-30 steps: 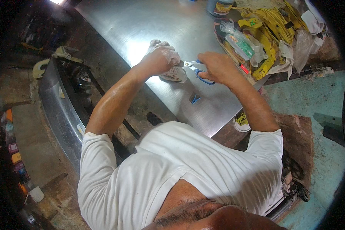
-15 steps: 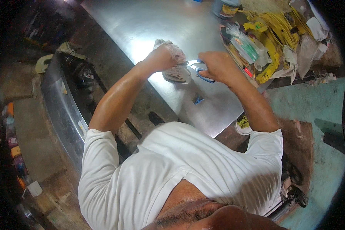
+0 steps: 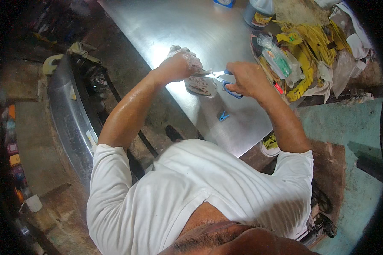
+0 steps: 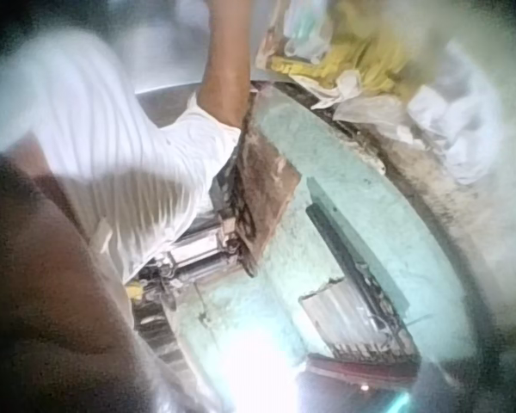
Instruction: The person scoops flour from a bag onto a metal countertop using a spoon, then uses a scraper to spread and mix the flour with other ingredients already on the surface. The person also uses scissors to open a package and adds more contents to the mix.
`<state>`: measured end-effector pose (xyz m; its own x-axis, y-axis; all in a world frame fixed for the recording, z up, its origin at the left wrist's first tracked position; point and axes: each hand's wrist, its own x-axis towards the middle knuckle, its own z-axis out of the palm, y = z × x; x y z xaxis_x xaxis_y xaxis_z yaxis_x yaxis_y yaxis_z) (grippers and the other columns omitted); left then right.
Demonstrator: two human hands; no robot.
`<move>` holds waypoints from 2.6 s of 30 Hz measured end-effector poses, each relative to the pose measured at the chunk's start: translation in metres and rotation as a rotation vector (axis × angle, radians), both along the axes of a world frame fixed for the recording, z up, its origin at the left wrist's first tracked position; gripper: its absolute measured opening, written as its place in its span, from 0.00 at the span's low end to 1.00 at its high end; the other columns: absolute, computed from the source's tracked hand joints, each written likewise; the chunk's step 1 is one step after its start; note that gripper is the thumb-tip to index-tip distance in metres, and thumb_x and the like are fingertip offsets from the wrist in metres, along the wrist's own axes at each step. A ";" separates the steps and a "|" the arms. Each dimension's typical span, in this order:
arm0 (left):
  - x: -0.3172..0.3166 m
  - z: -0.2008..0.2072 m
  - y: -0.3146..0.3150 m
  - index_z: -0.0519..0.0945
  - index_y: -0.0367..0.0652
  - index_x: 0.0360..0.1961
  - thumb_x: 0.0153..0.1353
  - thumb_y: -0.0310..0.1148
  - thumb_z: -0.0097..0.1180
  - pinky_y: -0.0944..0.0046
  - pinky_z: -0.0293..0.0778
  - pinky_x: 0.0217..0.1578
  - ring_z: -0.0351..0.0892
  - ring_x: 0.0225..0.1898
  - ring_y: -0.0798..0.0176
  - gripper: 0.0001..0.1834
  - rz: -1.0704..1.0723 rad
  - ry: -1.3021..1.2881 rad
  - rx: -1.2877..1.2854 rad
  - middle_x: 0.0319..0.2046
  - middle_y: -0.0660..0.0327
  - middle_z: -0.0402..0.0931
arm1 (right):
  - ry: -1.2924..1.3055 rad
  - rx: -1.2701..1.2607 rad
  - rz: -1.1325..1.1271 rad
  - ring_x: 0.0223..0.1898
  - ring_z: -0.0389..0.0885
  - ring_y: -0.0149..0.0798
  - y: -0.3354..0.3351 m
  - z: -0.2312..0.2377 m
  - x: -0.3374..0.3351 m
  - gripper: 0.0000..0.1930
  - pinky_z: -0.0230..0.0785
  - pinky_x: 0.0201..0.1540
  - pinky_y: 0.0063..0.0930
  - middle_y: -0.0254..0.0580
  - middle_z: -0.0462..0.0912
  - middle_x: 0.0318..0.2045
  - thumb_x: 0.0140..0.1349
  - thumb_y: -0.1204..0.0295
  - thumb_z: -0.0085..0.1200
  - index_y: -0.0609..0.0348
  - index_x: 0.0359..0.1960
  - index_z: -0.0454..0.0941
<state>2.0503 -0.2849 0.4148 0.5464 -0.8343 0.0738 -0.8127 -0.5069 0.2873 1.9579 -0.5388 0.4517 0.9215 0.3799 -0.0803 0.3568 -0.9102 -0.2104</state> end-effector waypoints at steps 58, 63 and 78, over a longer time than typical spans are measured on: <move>0.019 0.003 0.031 0.85 0.41 0.44 0.65 0.40 0.57 0.56 0.77 0.47 0.82 0.44 0.55 0.15 0.220 0.176 -0.136 0.41 0.55 0.84 | 0.032 0.056 0.005 0.40 0.83 0.53 0.013 -0.019 0.023 0.18 0.74 0.41 0.48 0.48 0.84 0.35 0.49 0.60 0.66 0.54 0.39 0.79; 0.003 0.006 0.025 0.86 0.44 0.39 0.63 0.39 0.57 0.52 0.72 0.49 0.79 0.44 0.53 0.12 0.071 -0.028 0.066 0.36 0.57 0.83 | 0.026 0.035 0.024 0.40 0.83 0.53 0.021 -0.017 0.024 0.19 0.75 0.41 0.47 0.48 0.84 0.36 0.49 0.59 0.65 0.54 0.39 0.79; 0.008 -0.003 0.025 0.86 0.42 0.37 0.56 0.29 0.62 0.53 0.73 0.43 0.79 0.39 0.53 0.08 0.086 0.110 -0.074 0.34 0.56 0.84 | 0.087 -0.045 0.057 0.39 0.85 0.52 0.046 -0.008 0.037 0.19 0.76 0.41 0.46 0.48 0.86 0.35 0.51 0.56 0.66 0.55 0.38 0.81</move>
